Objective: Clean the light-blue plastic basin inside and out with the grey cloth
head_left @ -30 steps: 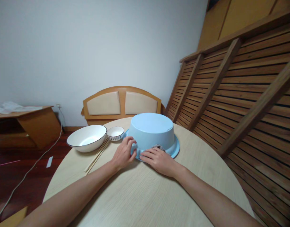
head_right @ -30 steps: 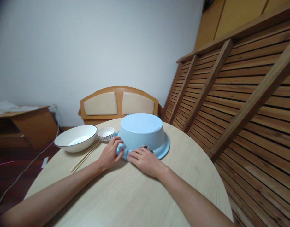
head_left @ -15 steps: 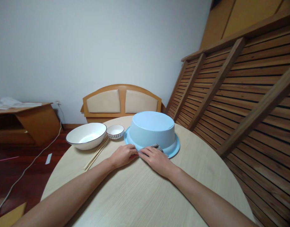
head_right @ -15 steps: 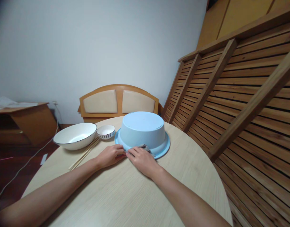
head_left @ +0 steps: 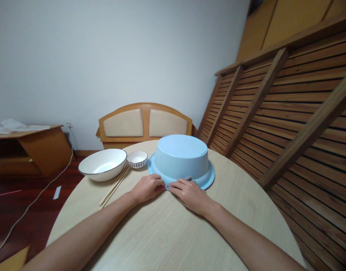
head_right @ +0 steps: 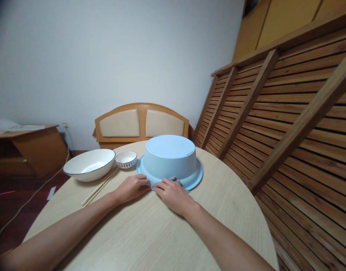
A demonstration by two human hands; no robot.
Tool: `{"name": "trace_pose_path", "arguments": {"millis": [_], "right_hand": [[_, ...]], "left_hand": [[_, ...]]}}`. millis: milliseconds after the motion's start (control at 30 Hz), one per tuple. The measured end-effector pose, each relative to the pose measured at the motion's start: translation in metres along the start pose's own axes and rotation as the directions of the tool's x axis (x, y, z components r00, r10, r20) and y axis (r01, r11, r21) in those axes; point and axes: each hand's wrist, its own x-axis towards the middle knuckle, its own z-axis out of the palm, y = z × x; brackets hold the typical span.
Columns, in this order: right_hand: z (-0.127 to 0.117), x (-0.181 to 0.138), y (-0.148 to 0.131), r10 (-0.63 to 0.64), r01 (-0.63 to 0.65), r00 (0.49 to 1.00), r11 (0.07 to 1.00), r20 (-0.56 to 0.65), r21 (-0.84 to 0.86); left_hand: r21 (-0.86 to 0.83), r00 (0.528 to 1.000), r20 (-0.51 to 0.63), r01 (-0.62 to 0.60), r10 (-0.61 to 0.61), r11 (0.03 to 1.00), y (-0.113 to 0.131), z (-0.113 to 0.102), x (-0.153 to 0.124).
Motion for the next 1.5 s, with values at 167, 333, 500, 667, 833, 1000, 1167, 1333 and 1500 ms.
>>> {"name": "trace_pose_path", "arguments": {"millis": [167, 333, 500, 667, 833, 1000, 1167, 1333, 1500], "right_hand": [[-0.004, 0.001, 0.003, -0.018, 0.016, 0.999, 0.999, 0.050, 0.038], [-0.014, -0.009, 0.010, 0.026, -0.031, 0.994, 0.998, 0.105, 0.048], [-0.002, 0.003, 0.001, -0.026, 0.019, 0.995, 0.997, -0.099, -0.068], [0.005, 0.012, -0.002, -0.043, 0.021, 0.985, 0.991, -0.165, -0.133], [-0.002, 0.000, 0.005, -0.076, 0.069, 0.995, 0.990, -0.059, -0.123], [-0.015, -0.006, 0.023, -0.002, -0.029, 0.979, 0.989, -0.203, -0.148], [-0.017, -0.007, 0.039, 0.031, -0.109, 0.931, 0.975, -0.363, -0.195], [-0.002, -0.006, 0.034, -0.159, 0.107, 0.957, 0.971, -0.243, -0.213], [-0.007, -0.003, 0.034, -0.090, 0.022, 0.953, 0.973, -0.290, -0.231]], "left_hand": [[0.018, 1.000, 0.007, 0.014, -0.015, 1.000, 0.003, -0.003, 0.001], [0.046, 1.000, 0.020, 0.005, -0.006, 0.999, 0.007, -0.005, 0.002], [0.085, 0.998, 0.017, -0.064, 0.063, 0.994, 0.006, -0.003, 0.002], [0.098, 0.998, -0.008, -0.063, 0.065, 0.993, 0.007, -0.003, 0.004], [0.086, 0.998, -0.017, -0.055, 0.057, 0.995, 0.011, -0.004, 0.003], [0.171, 0.992, 0.040, -0.123, 0.118, 0.978, 0.010, -0.010, 0.010], [0.220, 0.931, 0.210, -0.341, 0.297, 0.914, 0.005, -0.021, 0.026], [0.207, 0.909, 0.132, -0.415, 0.395, 0.886, 0.000, -0.012, 0.024], [0.203, 0.920, 0.013, -0.387, 0.393, 0.899, -0.003, -0.004, 0.014]]}}
